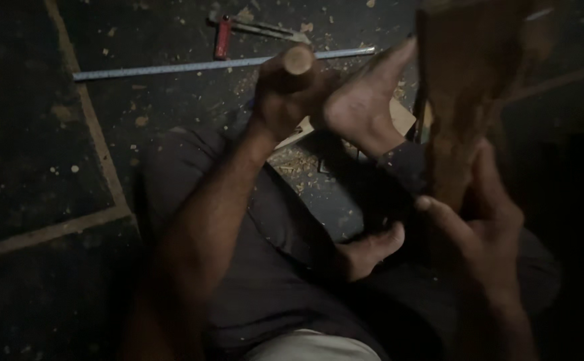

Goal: The person shapes a piece of wood using a wooden mallet and a chisel. They hold the wood with their hands and feet, using the tools to carve out sections and remove shavings.

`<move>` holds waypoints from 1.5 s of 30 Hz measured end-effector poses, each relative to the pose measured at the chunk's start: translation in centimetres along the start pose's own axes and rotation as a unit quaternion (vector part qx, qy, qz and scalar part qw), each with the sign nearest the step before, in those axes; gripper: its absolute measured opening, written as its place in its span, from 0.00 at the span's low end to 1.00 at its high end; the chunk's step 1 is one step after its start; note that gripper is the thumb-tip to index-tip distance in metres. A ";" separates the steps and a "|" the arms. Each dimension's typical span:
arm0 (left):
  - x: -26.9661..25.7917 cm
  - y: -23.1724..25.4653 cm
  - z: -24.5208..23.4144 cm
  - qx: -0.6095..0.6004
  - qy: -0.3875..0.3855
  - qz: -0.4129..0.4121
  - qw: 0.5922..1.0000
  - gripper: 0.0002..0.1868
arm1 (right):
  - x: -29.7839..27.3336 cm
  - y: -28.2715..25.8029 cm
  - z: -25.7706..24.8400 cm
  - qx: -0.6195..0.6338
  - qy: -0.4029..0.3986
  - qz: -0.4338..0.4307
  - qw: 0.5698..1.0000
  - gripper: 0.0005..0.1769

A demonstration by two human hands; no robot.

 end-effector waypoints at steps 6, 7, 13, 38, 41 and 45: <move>0.2 -0.2 0.4 0.027 -0.040 -0.014 0.999 0.08 | -0.1 0.4 -0.4 -0.059 0.017 -0.015 0.998 0.51; 0.1 -0.2 0.4 0.035 -0.048 0.002 0.998 0.06 | 0.0 0.5 -0.4 -0.059 0.015 -0.012 0.998 0.51; -0.1 -0.9 0.6 0.103 -0.060 0.060 0.991 0.09 | 0.0 0.6 -0.5 -0.040 0.002 -0.026 0.999 0.50; -2.8 -1.0 1.4 0.048 -0.107 -0.098 0.988 0.13 | 1.9 -4.0 1.7 -0.070 -0.035 -0.205 0.976 0.40; -2.7 -0.2 1.3 0.060 -0.079 -0.003 0.995 0.12 | 2.9 -3.7 4.0 0.042 0.004 0.167 0.985 0.33; -3.0 -1.2 1.9 0.255 -0.120 0.075 0.957 0.28 | 2.5 -4.6 3.2 -0.079 -0.084 -0.024 0.993 0.37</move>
Point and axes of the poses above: each hand's wrist, its own x-axis towards the middle knuckle, its own z-axis out of the palm, y = z × x, the point moved 1 cm from there along x, towards the middle knuckle, and after that the axes turned 5 degrees about y, right-handed, at the moved point
